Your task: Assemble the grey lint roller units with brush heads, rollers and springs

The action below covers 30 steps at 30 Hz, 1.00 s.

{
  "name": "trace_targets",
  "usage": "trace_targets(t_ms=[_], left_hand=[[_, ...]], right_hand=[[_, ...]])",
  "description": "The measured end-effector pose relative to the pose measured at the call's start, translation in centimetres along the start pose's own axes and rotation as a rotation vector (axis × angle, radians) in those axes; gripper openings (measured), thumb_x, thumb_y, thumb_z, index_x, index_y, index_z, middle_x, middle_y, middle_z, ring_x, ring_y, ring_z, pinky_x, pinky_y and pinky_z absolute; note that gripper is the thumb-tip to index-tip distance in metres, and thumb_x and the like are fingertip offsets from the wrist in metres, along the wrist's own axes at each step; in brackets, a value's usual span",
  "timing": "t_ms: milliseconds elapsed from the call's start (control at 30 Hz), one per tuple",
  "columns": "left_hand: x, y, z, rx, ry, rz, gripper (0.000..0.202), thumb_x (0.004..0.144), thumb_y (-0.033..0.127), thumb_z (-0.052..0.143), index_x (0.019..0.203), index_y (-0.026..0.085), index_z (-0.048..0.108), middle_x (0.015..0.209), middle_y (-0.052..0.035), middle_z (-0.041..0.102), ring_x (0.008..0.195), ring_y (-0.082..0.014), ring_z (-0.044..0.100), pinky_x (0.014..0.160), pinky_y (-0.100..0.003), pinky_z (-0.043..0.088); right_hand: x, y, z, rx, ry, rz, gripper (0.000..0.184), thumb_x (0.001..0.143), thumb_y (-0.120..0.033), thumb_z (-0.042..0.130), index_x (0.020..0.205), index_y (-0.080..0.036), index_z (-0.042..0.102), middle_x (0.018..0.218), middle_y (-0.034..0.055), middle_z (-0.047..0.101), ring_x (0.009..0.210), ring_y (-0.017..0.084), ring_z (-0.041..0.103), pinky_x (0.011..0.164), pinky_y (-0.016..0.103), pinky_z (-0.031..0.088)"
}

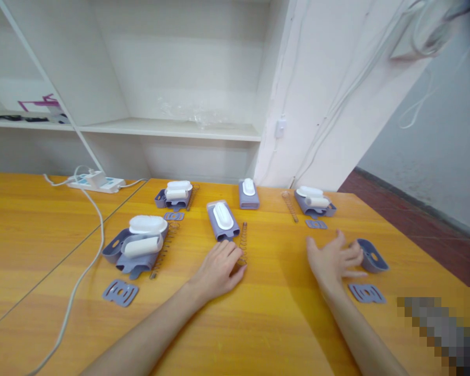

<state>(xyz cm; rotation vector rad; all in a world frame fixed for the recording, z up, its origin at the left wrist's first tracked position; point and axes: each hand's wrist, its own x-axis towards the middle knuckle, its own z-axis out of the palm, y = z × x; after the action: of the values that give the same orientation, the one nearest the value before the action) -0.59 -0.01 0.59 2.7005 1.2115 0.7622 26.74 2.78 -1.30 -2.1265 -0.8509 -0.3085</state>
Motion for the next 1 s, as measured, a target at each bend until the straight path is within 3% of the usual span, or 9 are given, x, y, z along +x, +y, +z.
trace_targets(t_ms=[100, 167, 333, 467, 533, 633, 733, 800, 1000], left_hand=[[0.0, 0.0, 0.0, -0.024, 0.003, 0.009, 0.014, 0.083, 0.023, 0.049, 0.097, 0.020, 0.051, 0.093, -0.0064, 0.056, 0.089, -0.0213, 0.051, 0.076, -0.035, 0.043], [0.0, 0.0, 0.0, -0.032, 0.007, 0.003, 0.016, 0.083, 0.022, 0.050, 0.098, 0.020, 0.051, 0.095, -0.0065, 0.056, 0.090, -0.0215, 0.051, 0.077, -0.035, 0.043], [0.1, -0.1, 0.0, -0.035, 0.002, -0.002, 0.017, 0.083, 0.021, 0.050, 0.100, 0.020, 0.051, 0.095, -0.0066, 0.056, 0.091, -0.0214, 0.051, 0.078, -0.035, 0.044], [0.1, -0.1, 0.0, -0.038, -0.004, 0.001, 0.017, 0.083, 0.022, 0.050, 0.100, 0.020, 0.051, 0.095, -0.0068, 0.056, 0.091, -0.0217, 0.051, 0.077, -0.035, 0.044], [0.1, 0.0, 0.0, -0.039, -0.005, 0.002, 0.017, 0.084, 0.023, 0.050, 0.101, 0.020, 0.051, 0.095, -0.0069, 0.056, 0.091, -0.0217, 0.051, 0.077, -0.035, 0.044], [0.1, 0.0, 0.0, -0.037, -0.004, -0.002, 0.017, 0.084, 0.023, 0.050, 0.100, 0.020, 0.051, 0.095, -0.0067, 0.056, 0.090, -0.0214, 0.051, 0.077, -0.035, 0.044], [0.1, 0.0, 0.0, -0.037, 0.004, 0.000, 0.016, 0.084, 0.023, 0.050, 0.099, 0.020, 0.052, 0.094, -0.0066, 0.056, 0.089, -0.0211, 0.052, 0.076, -0.035, 0.044], [0.1, 0.0, 0.0, -0.041, 0.014, 0.004, 0.016, 0.084, 0.024, 0.050, 0.099, 0.020, 0.052, 0.094, -0.0068, 0.057, 0.089, -0.0211, 0.052, 0.076, -0.035, 0.044], [0.1, -0.2, 0.2, -0.049, 0.023, -0.004, 0.021, 0.086, 0.021, 0.046, 0.106, 0.021, 0.052, 0.101, -0.0079, 0.056, 0.093, -0.0216, 0.052, 0.080, -0.036, 0.045]], right_hand=[[0.9, 0.7, -0.1, 0.031, -0.039, 0.124, 0.075, 0.070, -0.050, 0.060, 0.134, -0.020, 0.035, 0.140, 0.0279, 0.024, 0.127, 0.048, 0.020, 0.085, 0.079, 0.010], [0.9, 0.8, -0.2, 0.045, -0.100, 0.140, 0.077, 0.070, -0.051, 0.059, 0.136, -0.019, 0.033, 0.140, 0.0277, 0.022, 0.127, 0.049, 0.020, 0.086, 0.077, 0.017], [-0.3, 0.2, -0.4, 0.047, -0.272, -0.073, 0.067, 0.074, -0.045, 0.055, 0.132, -0.015, 0.041, 0.138, 0.0242, 0.026, 0.125, 0.044, 0.031, 0.092, 0.059, 0.032], [-0.7, -0.4, -1.0, 0.122, -0.338, -0.285, 0.049, 0.079, -0.041, 0.047, 0.119, -0.014, 0.054, 0.120, 0.0181, 0.047, 0.110, 0.033, 0.047, 0.090, 0.048, 0.037], [-0.6, -0.5, -1.2, 0.028, -0.270, -0.293, 0.041, 0.079, -0.040, 0.046, 0.112, -0.019, 0.060, 0.116, 0.0140, 0.052, 0.109, 0.034, 0.046, 0.090, 0.052, 0.034], [-0.5, -0.3, -1.2, -0.132, -0.144, -0.224, 0.041, 0.078, -0.040, 0.050, 0.113, -0.022, 0.059, 0.128, 0.0148, 0.045, 0.118, 0.038, 0.038, 0.092, 0.060, 0.026], [-0.7, 0.2, -0.5, -0.156, -0.228, -0.167, 0.048, 0.077, -0.041, 0.051, 0.120, -0.018, 0.054, 0.129, 0.0199, 0.041, 0.119, 0.040, 0.038, 0.091, 0.061, 0.028], [-1.0, 0.3, -0.2, -0.076, -0.310, -0.212, 0.050, 0.078, -0.041, 0.051, 0.120, -0.016, 0.053, 0.127, 0.0202, 0.042, 0.118, 0.038, 0.040, 0.092, 0.058, 0.032], [-2.5, -1.8, -1.2, 0.476, -0.403, -0.619, 0.035, 0.085, -0.035, 0.046, 0.115, -0.019, 0.055, 0.125, 0.0119, 0.046, 0.119, 0.023, 0.045, 0.101, 0.039, 0.037]])
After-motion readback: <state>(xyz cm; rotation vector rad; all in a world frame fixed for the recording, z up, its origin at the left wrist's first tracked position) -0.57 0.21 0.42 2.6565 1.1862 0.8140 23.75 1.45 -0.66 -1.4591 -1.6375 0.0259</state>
